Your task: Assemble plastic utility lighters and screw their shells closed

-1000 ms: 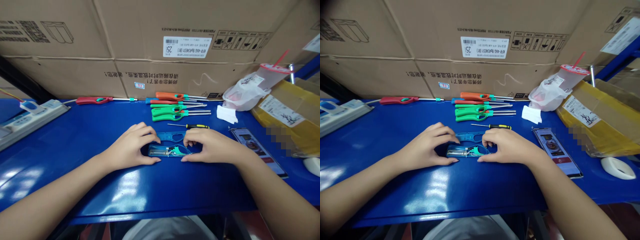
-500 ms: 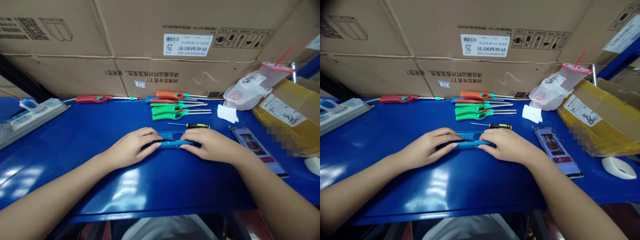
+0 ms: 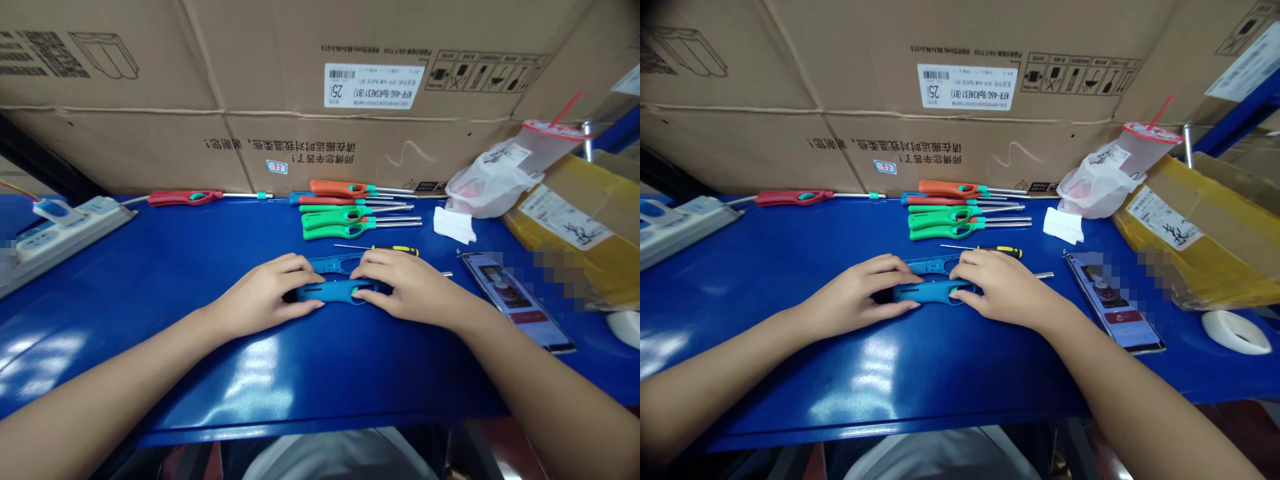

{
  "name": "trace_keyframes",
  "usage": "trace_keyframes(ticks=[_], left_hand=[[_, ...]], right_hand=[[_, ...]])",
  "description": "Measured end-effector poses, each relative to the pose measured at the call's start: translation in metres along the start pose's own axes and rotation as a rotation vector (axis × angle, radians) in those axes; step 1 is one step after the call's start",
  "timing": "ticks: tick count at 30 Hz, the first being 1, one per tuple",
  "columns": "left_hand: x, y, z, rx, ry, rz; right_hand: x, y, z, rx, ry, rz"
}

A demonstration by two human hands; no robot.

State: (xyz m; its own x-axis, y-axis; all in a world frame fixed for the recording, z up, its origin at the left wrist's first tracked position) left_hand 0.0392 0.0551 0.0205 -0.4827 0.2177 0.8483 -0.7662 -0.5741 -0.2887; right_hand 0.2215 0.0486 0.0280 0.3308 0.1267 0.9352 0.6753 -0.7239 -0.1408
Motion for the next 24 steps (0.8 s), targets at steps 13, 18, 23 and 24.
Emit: trace_keyframes(ticks=[13,18,23,24], left_hand=[[0.0,0.0,0.009,0.016,0.12,-0.003],[0.002,0.001,0.01,0.008,0.113,0.031],[0.005,0.002,0.007,0.035,0.109,0.067],[0.005,0.002,0.006,0.046,0.109,0.076]], right_hand=[[0.0,0.0,-0.011,0.079,-0.038,0.011],[-0.005,-0.001,-0.013,0.109,-0.058,0.018],[-0.004,-0.001,-0.011,0.08,-0.036,0.043],[-0.004,-0.001,-0.011,0.073,-0.027,0.051]])
Point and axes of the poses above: each hand's wrist, its own y-axis away from the middle knuckle, its own x-axis out of the back of the hand, z = x × y, the point moved 7 cm from there along -y, towards the middle knuckle
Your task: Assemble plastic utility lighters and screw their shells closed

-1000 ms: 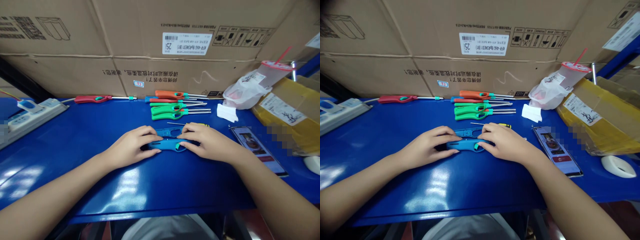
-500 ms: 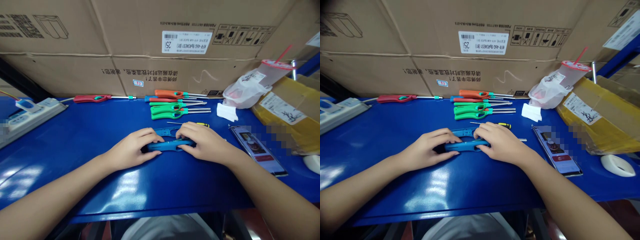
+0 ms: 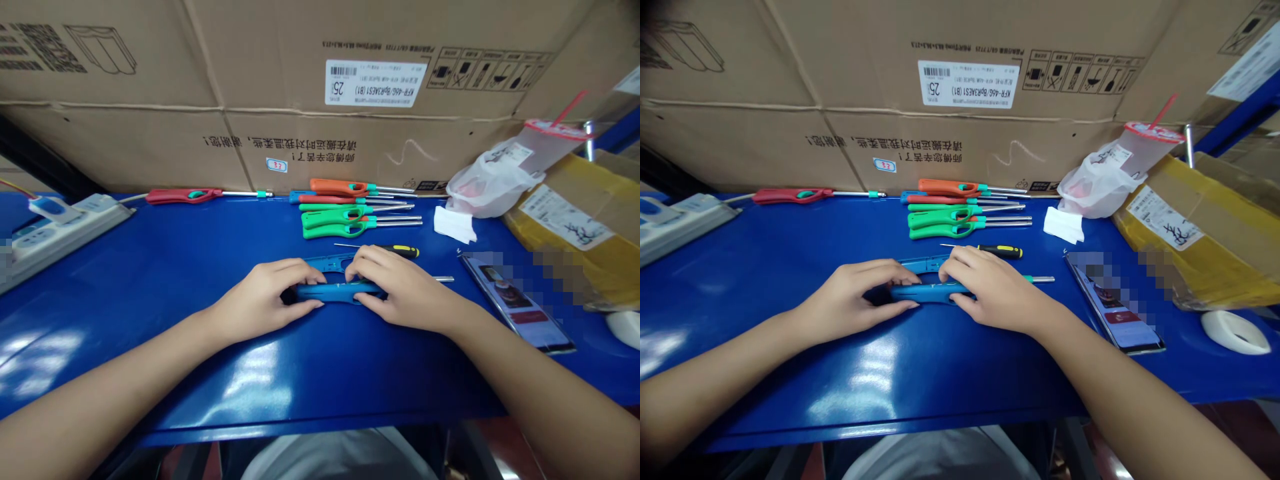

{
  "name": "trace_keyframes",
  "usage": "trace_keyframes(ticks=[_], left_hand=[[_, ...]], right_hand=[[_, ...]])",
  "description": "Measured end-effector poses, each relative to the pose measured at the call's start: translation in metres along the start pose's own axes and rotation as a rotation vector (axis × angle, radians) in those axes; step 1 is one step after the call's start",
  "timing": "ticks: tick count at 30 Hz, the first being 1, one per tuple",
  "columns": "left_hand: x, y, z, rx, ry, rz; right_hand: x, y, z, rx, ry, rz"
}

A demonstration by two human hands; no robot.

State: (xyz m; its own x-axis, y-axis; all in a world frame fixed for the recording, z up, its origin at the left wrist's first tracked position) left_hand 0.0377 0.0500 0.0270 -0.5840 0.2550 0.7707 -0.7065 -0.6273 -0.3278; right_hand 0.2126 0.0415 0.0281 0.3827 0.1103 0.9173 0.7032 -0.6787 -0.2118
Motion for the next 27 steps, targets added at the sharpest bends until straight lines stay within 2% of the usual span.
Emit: trace_keyframes(ticks=[10,15,22,27], left_hand=[[-0.0002,-0.0022,0.0025,0.165,0.019,0.042],[0.0013,0.0024,0.006,0.158,-0.041,0.073],[-0.0023,0.002,0.0067,0.129,-0.016,0.05],[-0.0034,0.0015,0.0065,0.135,0.006,-0.007]], right_hand=[[0.0007,0.0003,-0.0005,-0.045,0.041,-0.025],[0.0006,0.0009,0.0015,-0.083,0.026,-0.037],[0.0033,0.001,-0.0004,-0.088,0.009,-0.059],[0.0045,0.0028,-0.0003,-0.091,0.022,-0.063]])
Point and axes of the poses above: each hand's wrist, its own y-axis away from the middle knuckle, its own x-axis out of the back of the hand, z = x × y, the point moved 7 cm from there along -y, towards the middle knuckle
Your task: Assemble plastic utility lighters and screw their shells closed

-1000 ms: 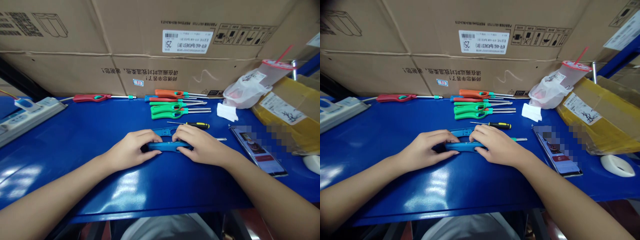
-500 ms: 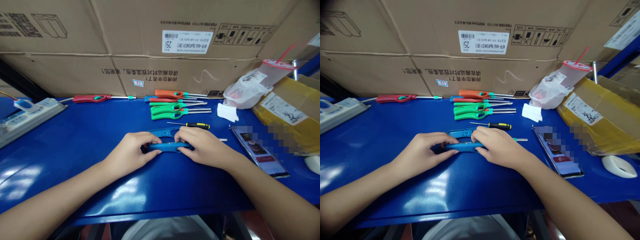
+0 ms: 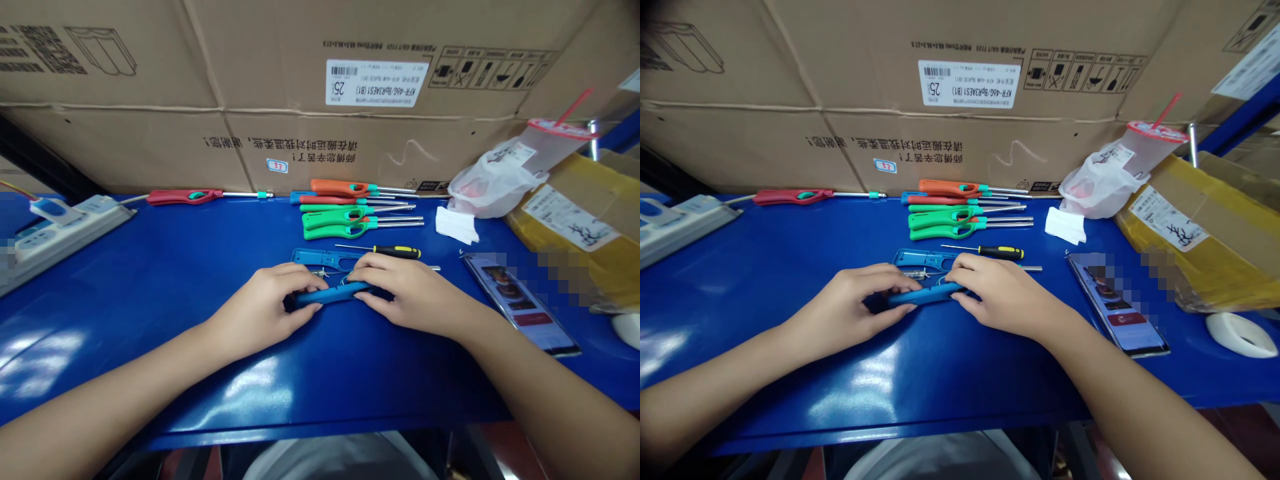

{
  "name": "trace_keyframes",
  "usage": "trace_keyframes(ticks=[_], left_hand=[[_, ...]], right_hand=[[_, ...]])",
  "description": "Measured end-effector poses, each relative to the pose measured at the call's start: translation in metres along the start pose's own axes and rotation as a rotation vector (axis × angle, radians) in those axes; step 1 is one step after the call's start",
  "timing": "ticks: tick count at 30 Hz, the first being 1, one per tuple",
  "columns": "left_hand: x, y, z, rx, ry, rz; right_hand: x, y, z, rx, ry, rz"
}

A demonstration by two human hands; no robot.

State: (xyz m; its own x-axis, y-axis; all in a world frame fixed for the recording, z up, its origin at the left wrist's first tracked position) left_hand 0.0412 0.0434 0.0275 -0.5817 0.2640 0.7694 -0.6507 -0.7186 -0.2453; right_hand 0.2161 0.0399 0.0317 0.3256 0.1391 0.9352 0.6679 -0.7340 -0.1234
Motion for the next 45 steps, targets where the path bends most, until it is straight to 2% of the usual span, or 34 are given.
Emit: trace_keyframes(ticks=[4,8,13,15,21,24,32,36,40,42,45], left_hand=[[-0.002,0.0,0.0,0.004,0.03,-0.032],[-0.001,-0.001,0.001,-0.017,0.058,-0.028],[0.0,0.001,0.01,-0.089,0.055,-0.075],[-0.001,0.002,0.011,-0.101,0.048,-0.08],[-0.002,0.003,0.013,-0.152,0.035,-0.061],[-0.002,0.003,0.016,-0.183,0.04,-0.054],[-0.007,0.006,0.018,-0.219,0.1,-0.113],[-0.009,0.007,0.018,-0.216,0.097,-0.145],[-0.011,0.009,0.021,-0.249,0.045,-0.188],[-0.012,0.009,0.022,-0.263,0.02,-0.194],[-0.01,0.008,0.023,-0.268,0.008,-0.175]], right_hand=[[0.001,0.003,-0.002,0.022,-0.005,-0.002],[0.011,0.004,-0.003,0.029,-0.047,0.055],[0.026,0.008,0.013,-0.044,0.026,0.128],[0.028,0.009,0.017,-0.025,-0.007,0.131],[0.016,0.006,0.003,0.135,-0.231,0.051],[0.011,0.004,-0.001,0.158,-0.284,0.014],[0.014,0.004,0.003,0.167,-0.178,0.1],[0.014,0.004,0.012,0.098,-0.098,0.114],[0.014,0.006,0.013,0.074,-0.132,0.071],[0.019,0.007,0.014,0.051,-0.119,0.085],[0.03,0.01,0.025,-0.064,0.017,0.137]])
Point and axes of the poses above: each hand's wrist, its own y-axis away from the middle knuckle, its own x-axis out of the back of the hand, z = x × y, the point moved 7 cm from there along -y, towards the middle knuckle
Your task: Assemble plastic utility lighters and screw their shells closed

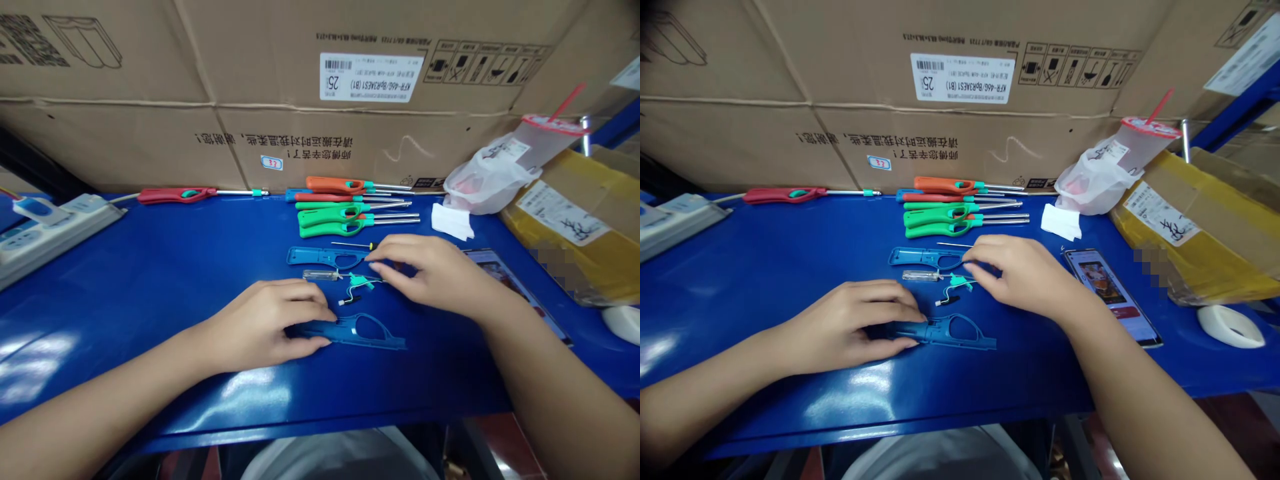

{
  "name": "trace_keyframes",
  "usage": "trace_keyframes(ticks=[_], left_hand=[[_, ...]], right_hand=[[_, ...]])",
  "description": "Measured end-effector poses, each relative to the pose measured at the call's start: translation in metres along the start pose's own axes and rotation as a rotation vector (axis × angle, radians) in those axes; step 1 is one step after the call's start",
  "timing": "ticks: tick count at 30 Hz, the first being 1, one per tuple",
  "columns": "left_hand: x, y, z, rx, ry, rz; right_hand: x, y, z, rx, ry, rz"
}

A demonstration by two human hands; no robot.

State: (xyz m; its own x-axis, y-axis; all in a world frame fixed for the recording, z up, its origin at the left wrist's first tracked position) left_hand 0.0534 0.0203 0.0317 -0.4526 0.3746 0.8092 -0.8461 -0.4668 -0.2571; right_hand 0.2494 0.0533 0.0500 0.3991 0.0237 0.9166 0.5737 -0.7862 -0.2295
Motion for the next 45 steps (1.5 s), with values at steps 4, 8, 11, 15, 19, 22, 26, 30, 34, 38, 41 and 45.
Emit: trace_keyframes(ticks=[4,8,11,15,19,22,26,30,34,38,41,45], left_hand=[[0.008,-0.001,-0.007,0.068,-0.011,0.108],[0.015,-0.002,-0.024,0.181,-0.154,0.191],[0.014,-0.002,-0.037,0.225,-0.241,0.188],[0.011,-0.002,-0.049,0.256,-0.231,0.176],[0.013,-0.001,-0.051,0.263,-0.19,0.184],[0.021,0.0,-0.049,0.272,-0.18,0.213],[0.028,-0.001,-0.046,0.257,-0.15,0.21],[0.025,-0.003,-0.041,0.203,-0.107,0.154],[0.023,-0.004,-0.038,0.187,-0.084,0.164],[0.022,-0.003,-0.03,0.143,-0.081,0.212],[0.021,-0.004,-0.025,0.1,-0.065,0.225],[0.017,-0.006,-0.024,0.072,-0.049,0.163]], right_hand=[[0.009,0.005,0.02,-0.135,0.123,-0.048],[0.003,0.01,0.025,-0.137,0.092,-0.203],[-0.008,0.013,0.025,-0.152,0.078,-0.297],[-0.013,0.01,0.022,-0.185,0.058,-0.304],[-0.006,0.006,0.017,-0.171,0.028,-0.231],[0.001,0.005,0.013,-0.149,-0.009,-0.184],[-0.004,0.008,0.007,-0.102,-0.087,-0.268],[-0.016,0.013,0.007,-0.091,-0.125,-0.395],[-0.017,0.01,0.005,-0.075,-0.109,-0.35],[-0.008,0.002,-0.006,-0.027,-0.151,-0.1],[-0.015,-0.002,-0.019,0.081,-0.144,-0.051],[-0.024,-0.004,-0.028,0.194,-0.097,-0.056]])
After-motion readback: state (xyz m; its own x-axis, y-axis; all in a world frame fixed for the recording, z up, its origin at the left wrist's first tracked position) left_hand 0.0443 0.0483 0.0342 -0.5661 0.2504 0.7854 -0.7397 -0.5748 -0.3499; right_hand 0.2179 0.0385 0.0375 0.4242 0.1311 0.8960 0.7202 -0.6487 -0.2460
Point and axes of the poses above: each hand's wrist, its own y-axis away from the middle knuckle, its own x-axis out of the back of the hand, z = x × y, the point moved 7 cm from there along -y, towards the middle knuckle
